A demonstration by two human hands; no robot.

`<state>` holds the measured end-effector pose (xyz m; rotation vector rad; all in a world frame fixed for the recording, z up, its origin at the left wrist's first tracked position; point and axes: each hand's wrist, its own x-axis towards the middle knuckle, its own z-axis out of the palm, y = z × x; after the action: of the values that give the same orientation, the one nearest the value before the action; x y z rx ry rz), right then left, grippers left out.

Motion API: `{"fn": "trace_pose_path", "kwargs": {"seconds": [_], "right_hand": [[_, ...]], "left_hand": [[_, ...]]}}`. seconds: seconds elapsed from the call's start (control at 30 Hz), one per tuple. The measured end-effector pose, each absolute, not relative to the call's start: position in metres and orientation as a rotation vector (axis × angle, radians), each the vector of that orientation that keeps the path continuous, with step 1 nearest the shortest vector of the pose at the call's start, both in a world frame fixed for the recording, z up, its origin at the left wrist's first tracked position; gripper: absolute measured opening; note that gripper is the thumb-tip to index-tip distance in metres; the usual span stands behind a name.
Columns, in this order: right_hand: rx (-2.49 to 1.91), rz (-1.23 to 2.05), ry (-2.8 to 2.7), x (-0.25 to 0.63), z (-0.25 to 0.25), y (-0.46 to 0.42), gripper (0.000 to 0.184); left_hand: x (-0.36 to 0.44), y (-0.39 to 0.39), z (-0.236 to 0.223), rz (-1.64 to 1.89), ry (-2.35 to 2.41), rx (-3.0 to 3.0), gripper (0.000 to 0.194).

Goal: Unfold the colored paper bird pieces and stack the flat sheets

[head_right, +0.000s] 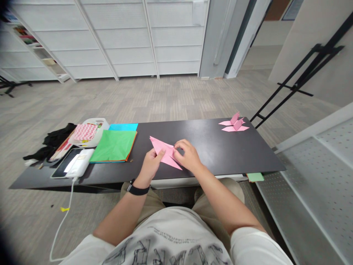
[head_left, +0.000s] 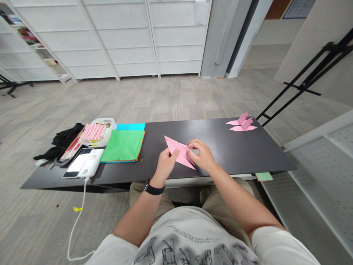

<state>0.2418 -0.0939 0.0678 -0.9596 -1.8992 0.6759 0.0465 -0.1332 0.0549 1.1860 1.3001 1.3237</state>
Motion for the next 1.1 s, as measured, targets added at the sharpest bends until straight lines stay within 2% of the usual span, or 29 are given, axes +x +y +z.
{"fn": "trace_pose_path", "kwargs": {"seconds": [0.1, 0.23, 0.43, 0.57, 0.77, 0.93, 1.0, 1.1], "right_hand": [[-0.946, 1.095, -1.691, 0.241, 0.057, -0.093, 0.026], [-0.926, 1.303, -1.579, 0.238, 0.046, -0.094, 0.028], [-0.968, 1.161, -1.644, 0.234, 0.044, -0.097, 0.028], [-0.991, 1.078, -1.645, 0.228, 0.041, -0.097, 0.02], [-1.056, 1.241, -1.444, 0.223, 0.035, -0.096, 0.022], [-0.997, 1.146, -1.43, 0.227, 0.034, -0.094, 0.008], [-0.978, 1.116, -1.484, 0.23, 0.035, -0.093, 0.007], [-0.965, 1.095, -1.528, 0.233, 0.038, -0.093, 0.008]], "left_hand": [[0.041, -0.133, 0.057, 1.237, 1.215, 1.231, 0.043], [0.034, -0.127, 0.055, 1.199, 1.229, 1.262, 0.043], [0.027, -0.116, 0.046, 1.133, 1.241, 1.289, 0.042], [0.027, -0.113, 0.043, 1.128, 1.197, 1.28, 0.042], [0.03, -0.118, 0.049, 1.178, 1.0, 1.011, 0.057], [0.03, -0.124, 0.054, 1.152, 0.903, 0.788, 0.066], [0.028, -0.124, 0.053, 1.165, 0.932, 0.807, 0.062], [0.027, -0.123, 0.05, 1.268, 1.017, 0.94, 0.069]]}}
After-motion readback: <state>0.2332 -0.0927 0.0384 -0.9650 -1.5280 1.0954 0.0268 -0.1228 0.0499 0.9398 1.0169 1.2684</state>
